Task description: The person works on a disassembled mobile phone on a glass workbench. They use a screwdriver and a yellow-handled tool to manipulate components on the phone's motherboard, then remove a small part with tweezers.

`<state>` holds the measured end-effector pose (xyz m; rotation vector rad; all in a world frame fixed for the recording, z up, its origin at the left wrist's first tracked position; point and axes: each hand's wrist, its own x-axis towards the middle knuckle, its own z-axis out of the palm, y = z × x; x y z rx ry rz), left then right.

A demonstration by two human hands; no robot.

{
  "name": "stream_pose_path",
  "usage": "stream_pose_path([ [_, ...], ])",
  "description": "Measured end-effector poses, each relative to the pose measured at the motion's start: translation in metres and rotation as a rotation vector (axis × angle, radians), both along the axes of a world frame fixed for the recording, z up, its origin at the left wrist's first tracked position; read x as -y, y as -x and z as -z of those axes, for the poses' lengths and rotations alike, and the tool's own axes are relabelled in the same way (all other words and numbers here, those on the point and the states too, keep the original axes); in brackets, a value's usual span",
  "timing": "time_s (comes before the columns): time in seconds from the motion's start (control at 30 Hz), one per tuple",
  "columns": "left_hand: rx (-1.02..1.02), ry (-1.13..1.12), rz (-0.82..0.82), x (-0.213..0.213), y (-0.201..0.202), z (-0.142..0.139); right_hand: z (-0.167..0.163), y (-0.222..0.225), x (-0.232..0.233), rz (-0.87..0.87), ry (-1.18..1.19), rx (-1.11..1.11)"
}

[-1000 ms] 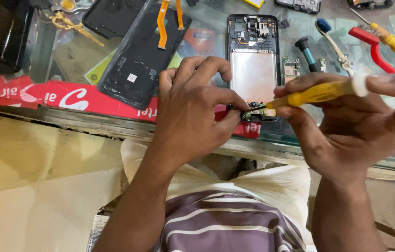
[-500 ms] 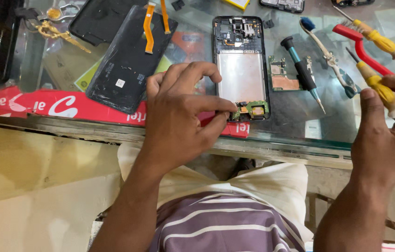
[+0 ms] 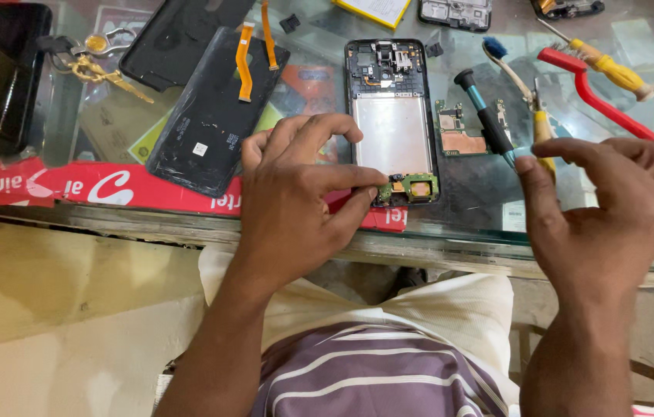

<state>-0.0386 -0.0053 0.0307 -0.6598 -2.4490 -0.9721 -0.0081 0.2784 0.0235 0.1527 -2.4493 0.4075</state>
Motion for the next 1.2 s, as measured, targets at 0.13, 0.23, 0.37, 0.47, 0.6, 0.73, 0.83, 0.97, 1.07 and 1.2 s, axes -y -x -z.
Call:
stream_pose_path([
  [0.13, -0.002, 0.005, -0.002, 0.000, -0.001, -0.001, -0.009, 0.008, 0.020, -0.023, -0.062, 0.028],
  [0.23, 0.003, 0.005, 0.009, 0.002, -0.001, -0.002, -0.014, 0.014, 0.027, -0.021, -0.076, 0.018],
  [0.37, 0.016, 0.013, 0.028, 0.003, -0.001, -0.003, -0.019, 0.016, 0.030, -0.001, 0.047, 0.045],
  [0.47, 0.024, 0.019, 0.024, 0.003, -0.001, -0.003, -0.022, 0.013, 0.035, 0.028, 0.349, 0.065],
  [0.6, 0.015, 0.023, 0.018, 0.002, 0.000, -0.003, -0.025, 0.008, 0.041, -0.265, 0.924, 0.006],
  [0.73, 0.023, 0.027, 0.017, 0.002, 0.000, -0.003, -0.022, 0.000, 0.046, -0.495, 1.125, 0.057],
  [0.83, 0.025, 0.028, 0.024, 0.002, -0.001, -0.005, -0.012, -0.005, 0.053, -0.491, 0.913, 0.110],
  [0.97, 0.035, 0.026, 0.034, 0.004, -0.001, -0.006, -0.006, -0.003, 0.056, -0.474, 0.630, 0.126],
  [1.07, 0.038, 0.033, 0.025, 0.003, 0.000, -0.006, -0.009, 0.002, 0.052, -0.505, 0.481, 0.126],
  [1.2, -0.018, 0.037, -0.004, 0.001, 0.000, -0.003, -0.008, 0.000, 0.053, -0.523, 0.455, 0.187],
])
